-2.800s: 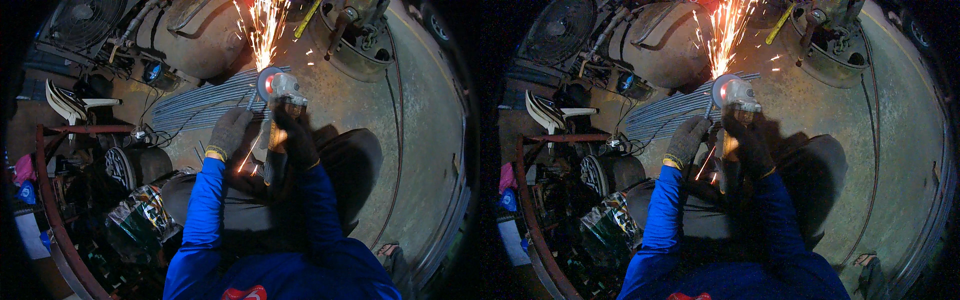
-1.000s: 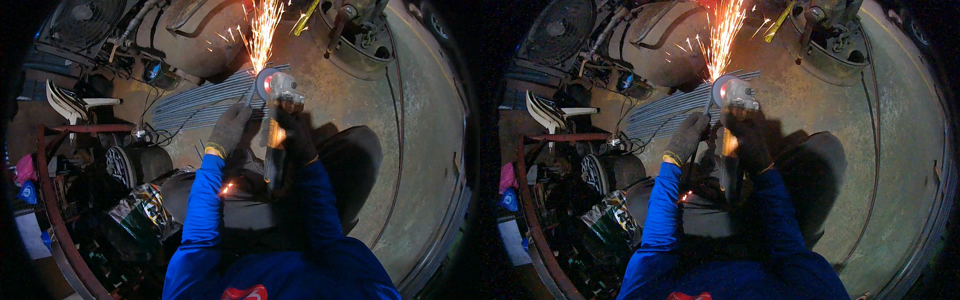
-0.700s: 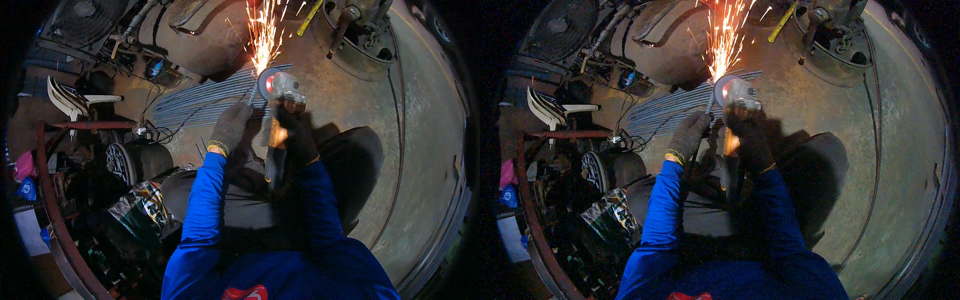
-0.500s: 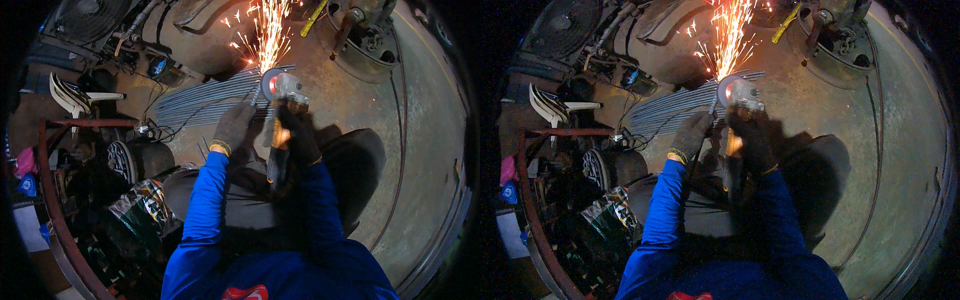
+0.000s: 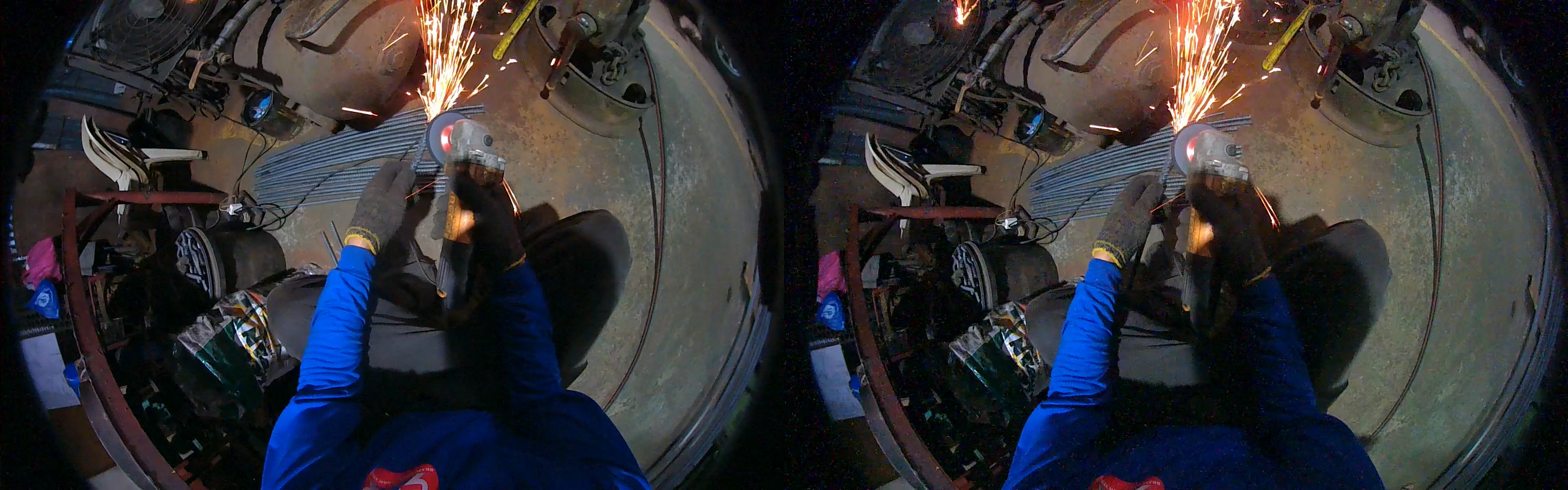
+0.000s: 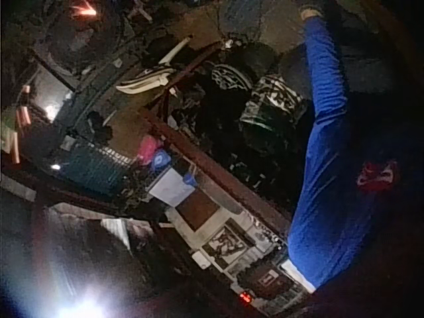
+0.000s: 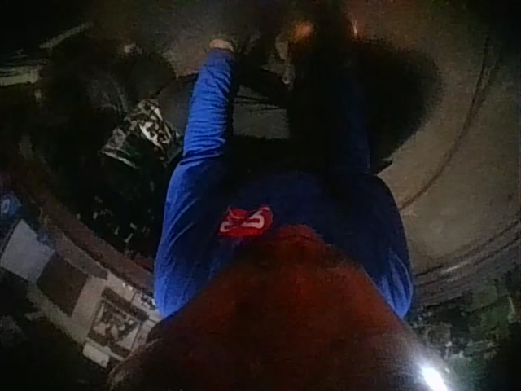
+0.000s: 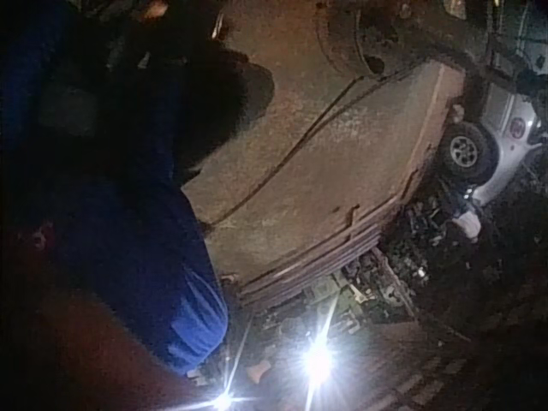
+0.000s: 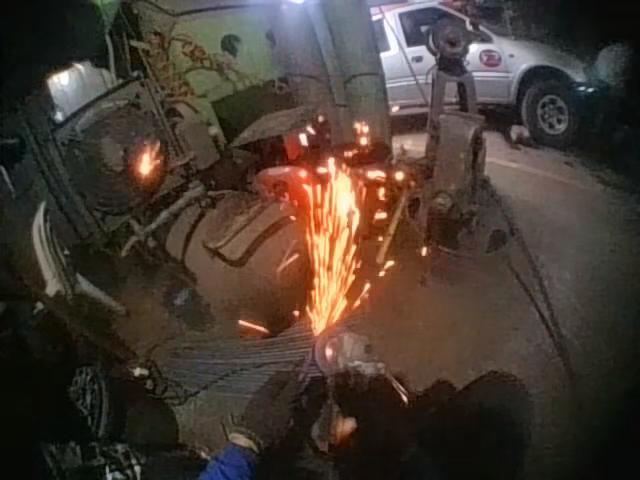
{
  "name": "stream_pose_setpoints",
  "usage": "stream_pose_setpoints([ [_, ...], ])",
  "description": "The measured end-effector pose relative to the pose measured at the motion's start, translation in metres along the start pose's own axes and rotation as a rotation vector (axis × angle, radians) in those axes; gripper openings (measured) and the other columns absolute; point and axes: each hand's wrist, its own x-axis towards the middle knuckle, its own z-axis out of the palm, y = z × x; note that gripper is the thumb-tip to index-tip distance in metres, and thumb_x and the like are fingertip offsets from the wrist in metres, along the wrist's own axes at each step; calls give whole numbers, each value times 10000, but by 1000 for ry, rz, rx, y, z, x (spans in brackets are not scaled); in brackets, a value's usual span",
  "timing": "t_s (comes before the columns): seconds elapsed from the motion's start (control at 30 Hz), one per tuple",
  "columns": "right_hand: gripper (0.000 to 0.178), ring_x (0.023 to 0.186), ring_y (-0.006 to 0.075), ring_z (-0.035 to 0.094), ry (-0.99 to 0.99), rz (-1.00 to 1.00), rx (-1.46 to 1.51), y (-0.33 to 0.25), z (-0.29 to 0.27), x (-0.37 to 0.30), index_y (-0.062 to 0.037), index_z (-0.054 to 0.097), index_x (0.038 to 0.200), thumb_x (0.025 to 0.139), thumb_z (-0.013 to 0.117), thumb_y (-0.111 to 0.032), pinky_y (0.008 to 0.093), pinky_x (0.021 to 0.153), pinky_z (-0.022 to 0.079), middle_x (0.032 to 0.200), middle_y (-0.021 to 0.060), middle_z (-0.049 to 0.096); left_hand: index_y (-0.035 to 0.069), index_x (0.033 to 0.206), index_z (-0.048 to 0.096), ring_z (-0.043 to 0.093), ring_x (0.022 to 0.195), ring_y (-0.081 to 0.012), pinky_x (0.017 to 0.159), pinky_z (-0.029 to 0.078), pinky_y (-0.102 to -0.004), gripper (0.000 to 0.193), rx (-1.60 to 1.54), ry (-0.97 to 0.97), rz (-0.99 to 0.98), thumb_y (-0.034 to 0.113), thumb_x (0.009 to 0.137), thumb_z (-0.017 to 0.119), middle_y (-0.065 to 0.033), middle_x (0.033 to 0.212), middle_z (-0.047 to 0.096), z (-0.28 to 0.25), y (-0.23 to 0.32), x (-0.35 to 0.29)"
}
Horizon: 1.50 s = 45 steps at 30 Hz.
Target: The person sits on the floor and uses an angle grinder to cut multiple metal rods one by one. Sparks fly as the grinder cuts through each rod, and the person places the cut pieces aside on the floor.
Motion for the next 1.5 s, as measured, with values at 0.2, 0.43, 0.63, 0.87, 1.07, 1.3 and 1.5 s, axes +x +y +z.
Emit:
stream_pose_setpoints([
  [0.2,341,820,87,646,-77,-10,-43,18,-15,13,-79,663,1175,1021,608,-378,268,715,520,919,-18,658,8,1276,557,537,1201,-443,1052,427,-447,355,250,9,150,239,1046,416,-269,1307,556,7,-23,6],
  [0.43,336,824,91,647,-104,25,-24,4,-8,1,-70,661,1179,1035,581,-363,265,732,519,925,-14,662,20,1221,565,546,1170,-469,1036,433,-490,302,459,-67,315,173,995,436,-274,1287,563,5,-24,9],
  [0.63,346,864,86,648,-41,-97,-116,9,-7,7,-59,654,1217,1038,578,-344,262,769,517,962,-8,668,24,1165,571,563,1143,-467,984,466,-499,267,400,-27,252,136,936,488,-273,1248,588,5,-17,9],
  [0.87,370,956,86,637,-102,15,-39,18,-12,10,-43,623,1313,1051,554,-296,276,816,517,1051,-4,665,22,1159,577,568,1131,-468,957,480,-509,255,533,40,375,127,950,474,-272,1221,603,3,-28,9],
  [1.07,372,1036,108,632,-119,-345,-436,21,-27,9,-39,599,1342,1039,545,-248,270,866,505,1140,42,669,-2,1232,571,571,1178,-438,1006,463,-482,309,343,-30,171,160,1013,425,-255,1261,608,5,-21,10],
  [1.3,329,916,144,645,-79,-286,-345,15,-27,5,-52,601,1261,1006,585,-259,298,784,527,1041,66,669,-4,1078,533,590,955,-460,814,461,-538,242,458,61,341,224,1015,485,-265,1025,608,-1,-44,14],
  [1.5,298,808,172,652,-106,-216,-229,17,-26,9,-61,599,1193,981,617,-270,322,709,544,950,81,664,5,1085,566,594,925,-479,780,465,-572,173,612,455,305,77,941,505,-263,973,612,-34,0,13],
])
